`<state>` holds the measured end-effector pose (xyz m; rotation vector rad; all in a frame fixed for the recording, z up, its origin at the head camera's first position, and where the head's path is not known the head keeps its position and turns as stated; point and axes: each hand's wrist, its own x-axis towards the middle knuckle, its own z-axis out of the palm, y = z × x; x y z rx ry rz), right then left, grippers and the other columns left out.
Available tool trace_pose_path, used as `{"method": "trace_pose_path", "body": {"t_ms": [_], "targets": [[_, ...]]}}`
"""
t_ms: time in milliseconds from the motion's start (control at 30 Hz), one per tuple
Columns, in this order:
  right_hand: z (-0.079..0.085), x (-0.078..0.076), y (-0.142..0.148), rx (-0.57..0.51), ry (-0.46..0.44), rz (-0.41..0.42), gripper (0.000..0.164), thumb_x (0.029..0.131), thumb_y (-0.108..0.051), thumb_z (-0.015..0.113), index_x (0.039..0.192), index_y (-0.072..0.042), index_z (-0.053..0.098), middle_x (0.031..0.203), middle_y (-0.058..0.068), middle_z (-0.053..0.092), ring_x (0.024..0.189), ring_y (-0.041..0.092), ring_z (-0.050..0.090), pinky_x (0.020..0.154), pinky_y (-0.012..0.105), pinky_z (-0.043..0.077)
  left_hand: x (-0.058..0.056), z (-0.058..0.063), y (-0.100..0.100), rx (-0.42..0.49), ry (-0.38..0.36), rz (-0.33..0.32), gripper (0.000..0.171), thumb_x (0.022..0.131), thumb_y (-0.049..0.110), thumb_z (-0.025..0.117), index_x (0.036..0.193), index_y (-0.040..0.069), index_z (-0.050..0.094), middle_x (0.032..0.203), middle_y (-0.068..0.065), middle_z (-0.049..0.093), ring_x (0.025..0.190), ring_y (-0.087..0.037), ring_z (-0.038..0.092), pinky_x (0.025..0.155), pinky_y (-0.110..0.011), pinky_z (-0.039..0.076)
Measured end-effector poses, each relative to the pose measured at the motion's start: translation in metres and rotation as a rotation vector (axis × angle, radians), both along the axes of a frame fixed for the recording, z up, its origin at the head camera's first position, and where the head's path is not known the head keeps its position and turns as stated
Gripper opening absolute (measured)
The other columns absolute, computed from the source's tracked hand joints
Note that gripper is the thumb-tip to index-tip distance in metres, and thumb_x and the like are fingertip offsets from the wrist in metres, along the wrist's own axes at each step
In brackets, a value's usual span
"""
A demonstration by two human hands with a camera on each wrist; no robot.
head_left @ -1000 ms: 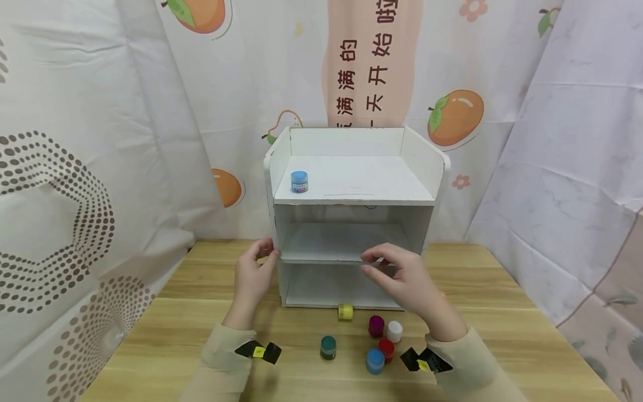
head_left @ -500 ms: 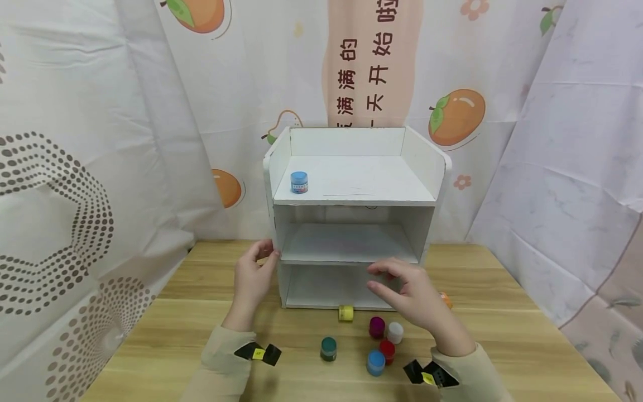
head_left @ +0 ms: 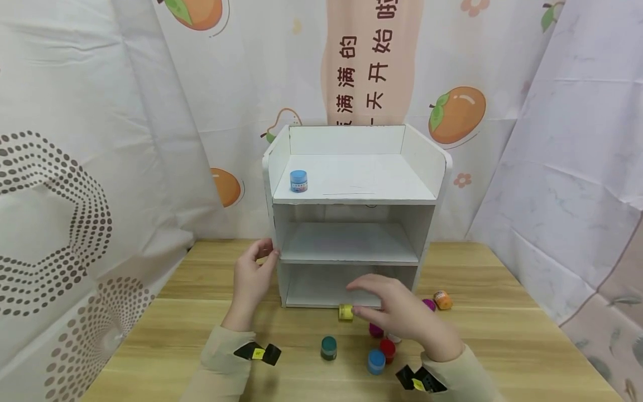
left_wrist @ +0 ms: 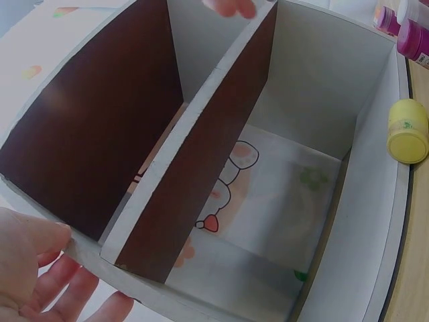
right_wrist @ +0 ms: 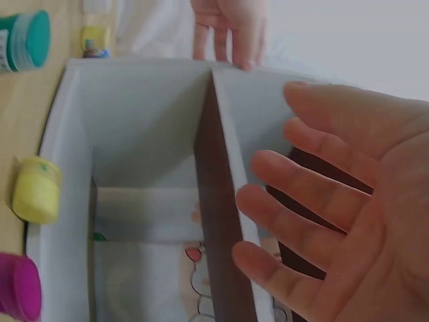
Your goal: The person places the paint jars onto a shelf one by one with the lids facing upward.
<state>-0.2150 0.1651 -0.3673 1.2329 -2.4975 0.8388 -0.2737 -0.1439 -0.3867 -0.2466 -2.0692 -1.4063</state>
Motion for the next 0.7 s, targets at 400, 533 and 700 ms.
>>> {"method": "trace_pose_path", "body": {"t_ms": [400,533,700], "targets": [[-0.024,0.001,-0.033,0.241,-0.038,0.104,0.039,0.089,-0.027,0.07,0.126,-0.021,0.059,0.122,-0.006,0.058,0.11,0.007,0.051,0.089,0.034,0.049,0.0,0.0,0.0,0.015,-0.01,-0.002,0.02,0.09,0.017,0.068,0.107,0.009,0.065,0.1,-0.003,0.067,0.094,-0.011,0.06,0.073,-0.042,0.054],[-0.031,0.001,-0.043,0.278,-0.03,0.114,0.041,0.086,-0.021,0.073,0.125,-0.017,0.061,0.12,-0.004,0.06,0.107,0.008,0.053,0.087,0.032,0.049,0.0,0.0,0.0,0.018,-0.009,-0.004,0.02,0.089,0.017,0.068,0.107,0.008,0.066,0.1,-0.003,0.067,0.093,-0.011,0.06,0.073,-0.042,0.054],[-0.038,0.001,-0.052,0.343,-0.043,0.129,0.042,0.082,-0.017,0.075,0.123,-0.016,0.062,0.119,-0.004,0.061,0.106,0.007,0.054,0.085,0.029,0.05,-0.001,0.001,0.0,0.013,-0.005,0.0,0.02,0.089,0.016,0.068,0.107,0.008,0.066,0.1,-0.004,0.067,0.093,-0.011,0.06,0.073,-0.042,0.054]]}}
